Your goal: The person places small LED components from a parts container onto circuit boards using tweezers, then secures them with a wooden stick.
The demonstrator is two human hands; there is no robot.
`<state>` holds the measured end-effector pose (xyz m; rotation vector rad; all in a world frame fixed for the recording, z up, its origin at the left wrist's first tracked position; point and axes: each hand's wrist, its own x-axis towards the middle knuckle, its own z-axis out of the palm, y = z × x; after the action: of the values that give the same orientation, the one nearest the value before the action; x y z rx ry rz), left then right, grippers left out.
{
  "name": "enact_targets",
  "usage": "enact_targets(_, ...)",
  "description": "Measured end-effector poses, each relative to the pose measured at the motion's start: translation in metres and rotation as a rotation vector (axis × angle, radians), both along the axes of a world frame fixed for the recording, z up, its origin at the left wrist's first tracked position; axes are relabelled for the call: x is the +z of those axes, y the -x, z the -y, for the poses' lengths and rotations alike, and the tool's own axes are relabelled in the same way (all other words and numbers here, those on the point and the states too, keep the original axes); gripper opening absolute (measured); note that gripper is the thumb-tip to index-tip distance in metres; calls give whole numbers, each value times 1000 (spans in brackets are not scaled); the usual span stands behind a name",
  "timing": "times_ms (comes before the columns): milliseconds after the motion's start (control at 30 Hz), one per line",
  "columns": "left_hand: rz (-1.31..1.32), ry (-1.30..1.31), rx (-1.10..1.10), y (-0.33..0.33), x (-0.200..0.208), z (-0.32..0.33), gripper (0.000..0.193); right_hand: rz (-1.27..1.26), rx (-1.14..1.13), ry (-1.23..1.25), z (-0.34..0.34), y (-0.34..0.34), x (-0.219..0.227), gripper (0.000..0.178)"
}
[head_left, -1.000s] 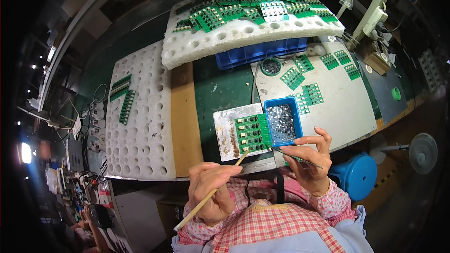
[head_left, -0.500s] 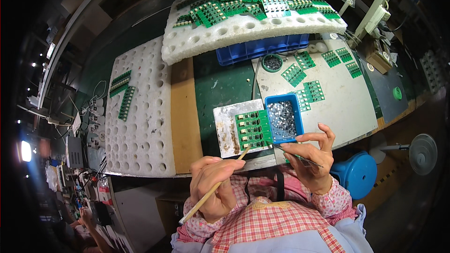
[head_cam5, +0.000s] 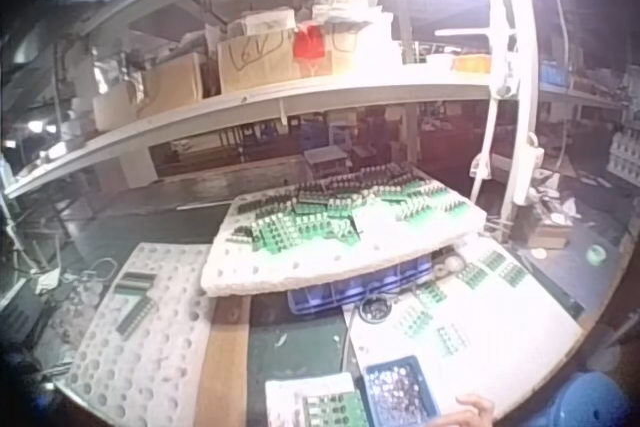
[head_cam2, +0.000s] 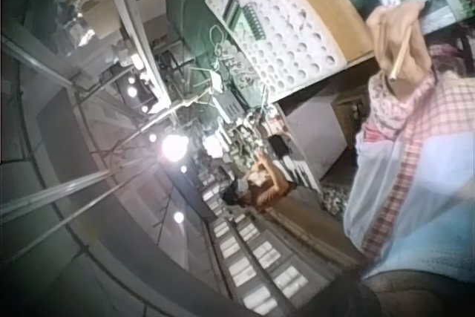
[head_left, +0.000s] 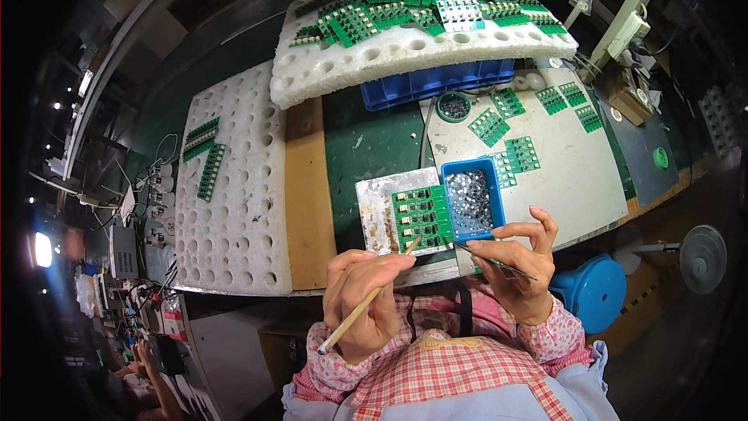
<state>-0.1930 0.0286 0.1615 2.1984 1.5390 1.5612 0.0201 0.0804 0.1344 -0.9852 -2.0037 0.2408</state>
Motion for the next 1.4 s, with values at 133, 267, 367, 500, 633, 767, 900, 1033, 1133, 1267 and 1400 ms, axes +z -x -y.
enact_targets(133,-1,1,0,0,-1,-1,14,8,-3,-4,0,0,1,31)
enact_targets(267,1,2,-11,0,0,-2,10,3,-4,4,0,0,1,31)
enact_targets(367,-20,10,-11,1,0,-2,15,3,-5,0,0,1,1,31)
enact_targets(500,-33,20,-8,1,3,-3,14,10,-5,-7,-1,1,1,31)
enact_targets(633,-13,14,1,-2,5,-4,10,24,-7,-15,-1,1,3,31)
enact_targets(767,-19,23,-13,-1,6,-4,10,16,-14,2,1,1,4,31)
enact_targets(900,-18,30,-29,0,6,-5,10,-22,-46,5,1,-4,6,33)
enact_targets(1033,-11,29,-37,1,6,-5,10,-92,-16,23,1,-7,10,39)
enact_targets(1133,-9,38,-37,2,6,-5,10,-116,23,60,5,-6,10,37)
enact_targets(1267,-8,37,-42,2,5,-5,9,-126,32,85,10,5,10,37)
enact_targets(1400,-2,69,-67,5,4,-3,20,-78,64,60,13,14,4,38)
